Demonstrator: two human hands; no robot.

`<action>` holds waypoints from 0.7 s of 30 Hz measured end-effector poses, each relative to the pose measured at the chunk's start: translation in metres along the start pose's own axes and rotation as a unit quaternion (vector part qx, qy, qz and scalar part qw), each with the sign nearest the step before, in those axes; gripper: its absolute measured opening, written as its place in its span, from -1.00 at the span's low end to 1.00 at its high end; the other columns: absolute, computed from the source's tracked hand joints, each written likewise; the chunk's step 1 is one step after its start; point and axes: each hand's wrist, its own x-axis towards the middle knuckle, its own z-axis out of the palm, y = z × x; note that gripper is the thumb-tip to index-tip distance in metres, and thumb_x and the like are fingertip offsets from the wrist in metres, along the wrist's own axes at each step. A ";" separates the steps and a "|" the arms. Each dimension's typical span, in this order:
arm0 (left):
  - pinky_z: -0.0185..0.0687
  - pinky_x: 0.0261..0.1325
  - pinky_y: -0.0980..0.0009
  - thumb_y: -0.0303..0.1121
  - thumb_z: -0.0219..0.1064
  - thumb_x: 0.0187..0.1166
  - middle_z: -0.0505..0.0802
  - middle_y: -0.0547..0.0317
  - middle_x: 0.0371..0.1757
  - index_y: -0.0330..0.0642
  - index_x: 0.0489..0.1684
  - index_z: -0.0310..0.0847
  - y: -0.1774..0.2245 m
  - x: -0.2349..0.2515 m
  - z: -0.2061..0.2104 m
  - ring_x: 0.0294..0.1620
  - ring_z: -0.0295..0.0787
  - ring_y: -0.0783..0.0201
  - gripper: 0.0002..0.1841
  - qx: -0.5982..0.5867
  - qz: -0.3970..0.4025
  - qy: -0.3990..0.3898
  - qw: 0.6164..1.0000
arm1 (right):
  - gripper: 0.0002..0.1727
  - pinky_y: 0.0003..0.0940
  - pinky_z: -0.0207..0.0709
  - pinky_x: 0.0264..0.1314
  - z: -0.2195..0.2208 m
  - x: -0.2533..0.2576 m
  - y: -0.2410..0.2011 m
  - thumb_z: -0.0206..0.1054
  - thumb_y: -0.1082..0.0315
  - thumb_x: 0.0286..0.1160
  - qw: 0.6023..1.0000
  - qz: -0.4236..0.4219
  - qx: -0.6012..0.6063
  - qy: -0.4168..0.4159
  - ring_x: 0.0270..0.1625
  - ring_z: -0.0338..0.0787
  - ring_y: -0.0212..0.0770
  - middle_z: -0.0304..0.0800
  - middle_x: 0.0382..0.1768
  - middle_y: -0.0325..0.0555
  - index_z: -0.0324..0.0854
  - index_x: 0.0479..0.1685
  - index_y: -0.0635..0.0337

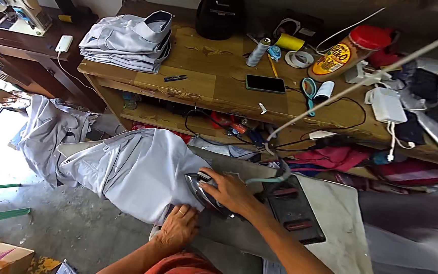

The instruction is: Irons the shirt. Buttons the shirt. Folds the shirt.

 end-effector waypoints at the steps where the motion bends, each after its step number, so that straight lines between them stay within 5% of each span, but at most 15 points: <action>1: 0.67 0.35 0.07 -0.13 0.23 0.65 0.85 0.17 0.33 -0.08 0.29 0.77 0.001 -0.011 0.009 0.35 0.77 0.07 -0.61 0.018 0.001 -0.008 1.000 | -0.30 0.27 0.65 -0.02 0.002 0.011 -0.004 0.03 -0.33 0.69 1.000 -0.002 -0.007 0.000 -0.10 0.86 0.23 0.87 -0.14 0.14 0.39 0.72 -0.26; 5: 0.58 0.46 0.13 -0.26 0.17 0.65 0.83 0.27 0.37 -0.02 0.34 0.75 0.008 -0.026 0.014 0.42 0.70 0.14 -0.62 0.031 -0.013 -0.002 0.999 | -0.26 0.26 0.64 -0.03 0.005 0.028 -0.007 0.09 -0.38 0.62 0.999 -0.022 -0.034 -0.002 -0.09 0.86 0.22 0.87 -0.15 0.12 0.37 0.73 -0.30; 8: 0.58 0.49 0.17 -0.22 0.17 0.72 0.88 0.27 0.23 0.01 0.15 0.83 0.000 -0.029 -0.001 0.39 0.73 0.21 -0.70 -0.033 -0.036 0.039 0.998 | -0.35 0.30 0.63 -0.02 0.007 0.011 -0.005 0.32 -0.18 0.54 0.995 -0.062 -0.061 -0.044 -0.08 0.87 0.25 0.89 -0.11 0.13 0.44 0.66 -0.37; 11: 0.62 0.41 -0.09 -0.20 0.23 0.65 0.84 0.06 0.33 0.02 0.32 0.76 -0.023 -0.027 -0.028 0.46 0.70 -0.03 -0.64 -0.026 -0.164 0.052 0.985 | -0.37 0.27 0.66 -0.11 0.016 -0.010 0.001 0.38 0.00 0.50 0.984 -0.133 -0.098 -0.073 -0.14 0.88 0.23 0.89 -0.15 0.11 0.48 0.65 -0.34; 16: 0.05 0.70 -0.41 -0.03 0.28 0.44 0.38 0.03 0.83 0.20 0.74 0.41 -0.089 -0.030 -0.050 0.87 0.06 -0.25 -0.28 -0.016 -0.261 -0.114 0.958 | -0.31 0.22 0.63 -0.16 0.027 -0.009 -0.033 0.39 0.10 0.48 0.976 -0.127 -0.144 -0.105 -0.18 0.86 0.22 0.85 -0.21 0.12 0.41 0.71 -0.37; 21: -0.19 0.77 -0.40 0.10 0.34 0.41 0.25 0.23 0.90 0.31 0.79 0.32 -0.114 -0.019 -0.065 0.94 -0.11 -0.10 -0.21 -0.056 -0.223 -0.199 0.953 | -0.29 0.23 0.61 -0.16 0.027 -0.009 -0.045 0.38 0.18 0.49 0.966 -0.133 -0.157 -0.156 -0.19 0.84 0.24 0.84 -0.23 0.13 0.36 0.72 -0.38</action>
